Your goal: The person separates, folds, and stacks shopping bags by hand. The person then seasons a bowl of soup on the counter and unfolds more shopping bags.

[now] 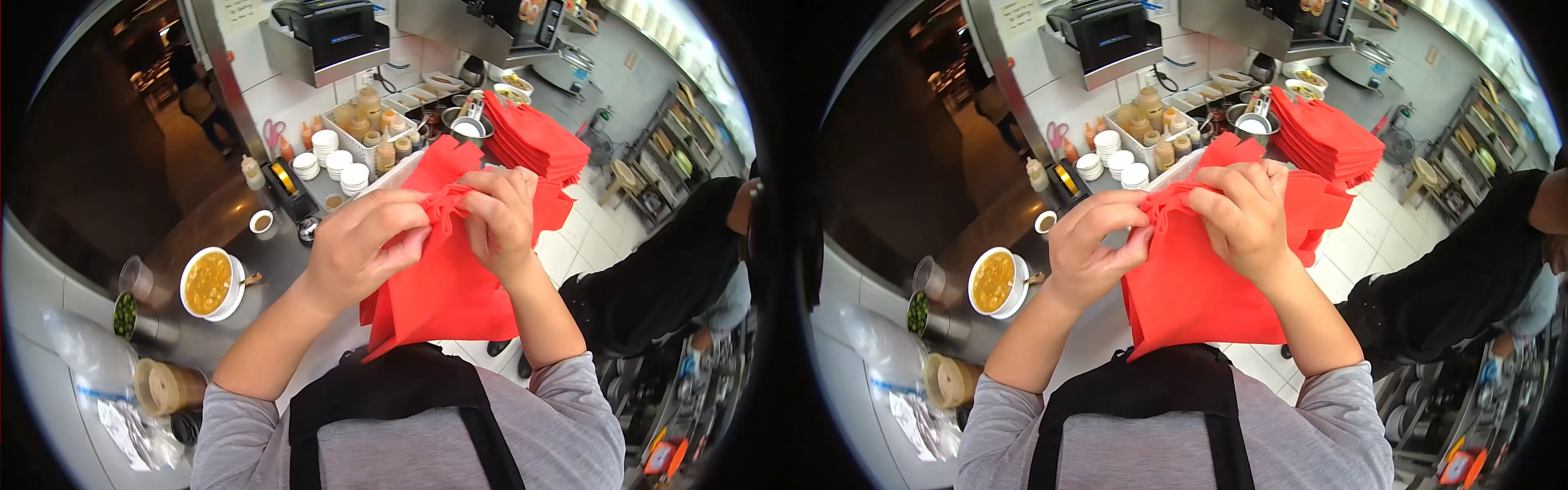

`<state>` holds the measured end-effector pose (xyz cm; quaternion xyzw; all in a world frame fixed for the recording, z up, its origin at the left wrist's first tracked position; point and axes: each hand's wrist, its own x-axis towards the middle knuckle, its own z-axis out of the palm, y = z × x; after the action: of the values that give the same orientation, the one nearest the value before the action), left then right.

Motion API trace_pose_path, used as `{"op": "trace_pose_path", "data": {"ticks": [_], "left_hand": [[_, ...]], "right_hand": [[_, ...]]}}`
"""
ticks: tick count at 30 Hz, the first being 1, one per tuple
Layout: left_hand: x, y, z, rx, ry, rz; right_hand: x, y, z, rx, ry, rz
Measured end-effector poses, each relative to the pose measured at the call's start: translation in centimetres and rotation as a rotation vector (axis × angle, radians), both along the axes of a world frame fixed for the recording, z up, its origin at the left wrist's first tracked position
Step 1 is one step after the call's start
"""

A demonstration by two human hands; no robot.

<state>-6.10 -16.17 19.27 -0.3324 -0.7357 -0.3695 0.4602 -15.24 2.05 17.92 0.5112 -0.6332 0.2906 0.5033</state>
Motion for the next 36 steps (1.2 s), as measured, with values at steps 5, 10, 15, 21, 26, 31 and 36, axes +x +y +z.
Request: {"op": "trace_pose_path", "data": {"ticks": [5,10,15,21,26,31,36], "left_hand": [[-1.0,-0.6,-1.3,0.182,-0.172,-0.064],[-1.3,-1.5,-2.2,0.200,-0.344,-0.190],[-1.2,-1.5,-2.5,0.148,-0.117,-0.029],[-1.0,-1.2,-1.9,0.597,-0.511,-0.304],[-1.5,-1.3,-1.9,0.412,-0.481,-0.161],[-2.1,-0.3,-1.8,0.418,-0.484,-0.187],[-2.2,0.9,-1.7,0.485,-0.544,-0.235]], "right_hand": [[1.8,-0.9,0.0,-0.005,-0.108,-0.142],[2.1,-0.9,-0.4,0.012,-0.149,-0.186],[1.9,-1.4,-0.6,0.025,-0.183,-0.184],[0.7,-1.5,-0.3,-0.018,-0.135,-0.112],[0.2,-1.4,-0.4,-0.025,-0.173,-0.084],[0.1,-1.1,-0.2,-0.037,-0.238,-0.048],[0.4,-0.8,0.5,-0.019,-0.339,0.143]]}}
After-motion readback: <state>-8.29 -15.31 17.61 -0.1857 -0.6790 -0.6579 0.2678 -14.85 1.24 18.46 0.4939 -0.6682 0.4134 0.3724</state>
